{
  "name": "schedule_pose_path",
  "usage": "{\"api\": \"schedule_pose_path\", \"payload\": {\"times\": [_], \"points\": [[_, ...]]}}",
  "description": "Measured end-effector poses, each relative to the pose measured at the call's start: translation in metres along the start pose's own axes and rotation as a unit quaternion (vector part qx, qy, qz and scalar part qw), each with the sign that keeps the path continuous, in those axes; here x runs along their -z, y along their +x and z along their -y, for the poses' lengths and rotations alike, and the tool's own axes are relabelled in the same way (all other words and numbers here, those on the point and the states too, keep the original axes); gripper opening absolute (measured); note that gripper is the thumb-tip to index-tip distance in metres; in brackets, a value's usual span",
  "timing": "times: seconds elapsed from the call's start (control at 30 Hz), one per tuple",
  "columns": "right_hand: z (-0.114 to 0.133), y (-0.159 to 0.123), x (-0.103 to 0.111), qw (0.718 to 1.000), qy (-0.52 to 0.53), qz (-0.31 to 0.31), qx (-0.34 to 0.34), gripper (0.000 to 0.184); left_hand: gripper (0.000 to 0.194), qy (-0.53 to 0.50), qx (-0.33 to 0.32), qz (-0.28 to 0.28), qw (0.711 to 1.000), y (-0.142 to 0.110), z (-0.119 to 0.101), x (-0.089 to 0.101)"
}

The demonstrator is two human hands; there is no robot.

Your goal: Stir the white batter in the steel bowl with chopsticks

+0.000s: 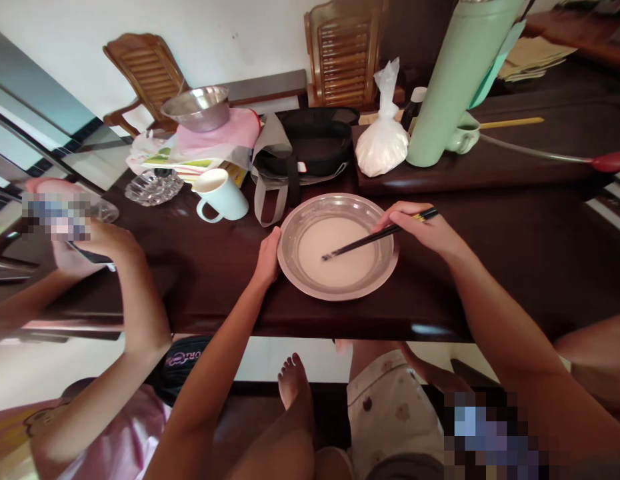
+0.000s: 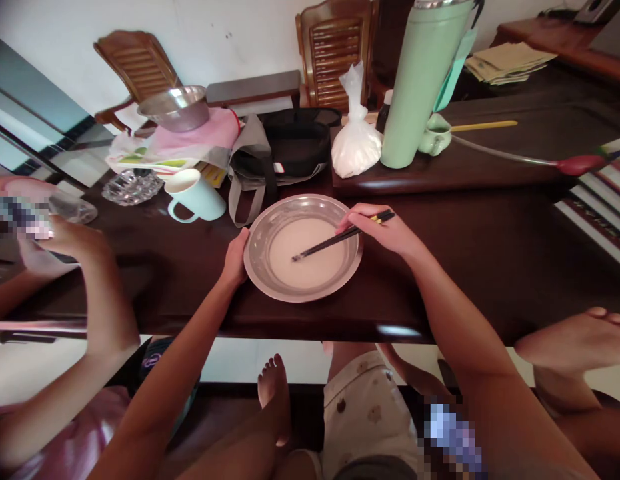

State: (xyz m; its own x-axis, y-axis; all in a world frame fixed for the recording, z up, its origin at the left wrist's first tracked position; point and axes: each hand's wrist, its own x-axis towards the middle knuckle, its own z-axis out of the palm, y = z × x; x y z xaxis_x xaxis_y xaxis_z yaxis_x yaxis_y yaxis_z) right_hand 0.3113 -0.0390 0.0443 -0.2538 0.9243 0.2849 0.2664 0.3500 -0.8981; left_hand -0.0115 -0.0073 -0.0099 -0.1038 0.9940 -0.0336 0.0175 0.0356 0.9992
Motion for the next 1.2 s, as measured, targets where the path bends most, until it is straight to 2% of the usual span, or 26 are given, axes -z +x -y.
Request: {"api": "schedule_pose_path", "payload": {"times": [0.03,0.1,0.17,0.2,0.3,0.4,0.47,0.57,0.67,0.77,0.83,0.93,1.0,1.1,1.2], "points": [[0.0009,0.0004,-0.0005,1.000,-0.025,-0.002,0.005,0.028,0.044,0.000,-0.003,0.000,1.000,0.0001,-0.0003,-0.0003],[-0.0006,0.0010,0.0016,0.998,-0.034,-0.047,0.012,0.027,0.045,-0.002,-0.006,0.003,1.000,0.0002,-0.0007,-0.0009],[-0.0049,0.0010,0.0057,0.994,0.012,-0.104,0.013,0.026,0.045,-0.004,-0.007,0.005,1.000,0.0001,-0.0010,-0.0014],[-0.0067,0.0008,0.0072,0.993,0.037,-0.113,0.012,0.026,0.046,-0.004,-0.008,0.006,1.000,0.0000,-0.0011,-0.0016],[-0.0062,-0.0002,0.0063,0.996,0.061,-0.072,0.002,0.028,0.047,-0.002,-0.009,0.007,1.000,-0.0005,-0.0016,-0.0015],[0.0002,-0.0002,0.0016,1.000,-0.009,-0.015,0.003,0.027,0.047,-0.001,-0.011,0.007,1.000,-0.0008,-0.0020,-0.0011],[0.0016,0.0000,0.0011,0.999,-0.040,-0.034,0.013,0.026,0.046,-0.002,-0.009,0.006,1.000,-0.0008,-0.0019,-0.0010],[-0.0019,-0.0002,0.0030,0.995,0.016,-0.095,0.016,0.024,0.045,-0.006,0.003,0.007,1.000,-0.0005,-0.0012,-0.0009],[-0.0036,-0.0005,0.0022,0.996,0.061,-0.066,0.001,0.025,0.045,-0.007,0.007,0.007,1.000,-0.0001,-0.0004,-0.0004],[-0.0017,0.0001,0.0002,1.000,-0.001,-0.029,0.010,0.027,0.046,0.004,-0.001,0.009,1.000,0.0004,0.0002,0.0003],[-0.0019,0.0005,0.0010,0.998,-0.026,-0.056,0.027,0.026,0.046,0.007,-0.002,0.009,1.000,0.0007,0.0006,0.0004],[-0.0047,0.0002,0.0030,0.994,0.036,-0.103,0.023,0.026,0.046,0.001,0.005,0.012,1.000,0.0009,0.0013,0.0002],[-0.0047,-0.0002,0.0022,0.994,0.068,-0.084,0.010,0.027,0.046,-0.001,0.009,0.012,1.000,0.0012,0.0023,0.0005],[-0.0018,0.0000,-0.0002,0.999,0.022,-0.028,0.012,0.026,0.046,0.008,0.003,0.007,1.000,0.0020,0.0037,0.0016],[-0.0026,0.0006,0.0016,0.998,-0.002,-0.060,0.028,0.025,0.045,0.010,-0.004,0.008,1.000,0.0018,0.0029,0.0015]]}}
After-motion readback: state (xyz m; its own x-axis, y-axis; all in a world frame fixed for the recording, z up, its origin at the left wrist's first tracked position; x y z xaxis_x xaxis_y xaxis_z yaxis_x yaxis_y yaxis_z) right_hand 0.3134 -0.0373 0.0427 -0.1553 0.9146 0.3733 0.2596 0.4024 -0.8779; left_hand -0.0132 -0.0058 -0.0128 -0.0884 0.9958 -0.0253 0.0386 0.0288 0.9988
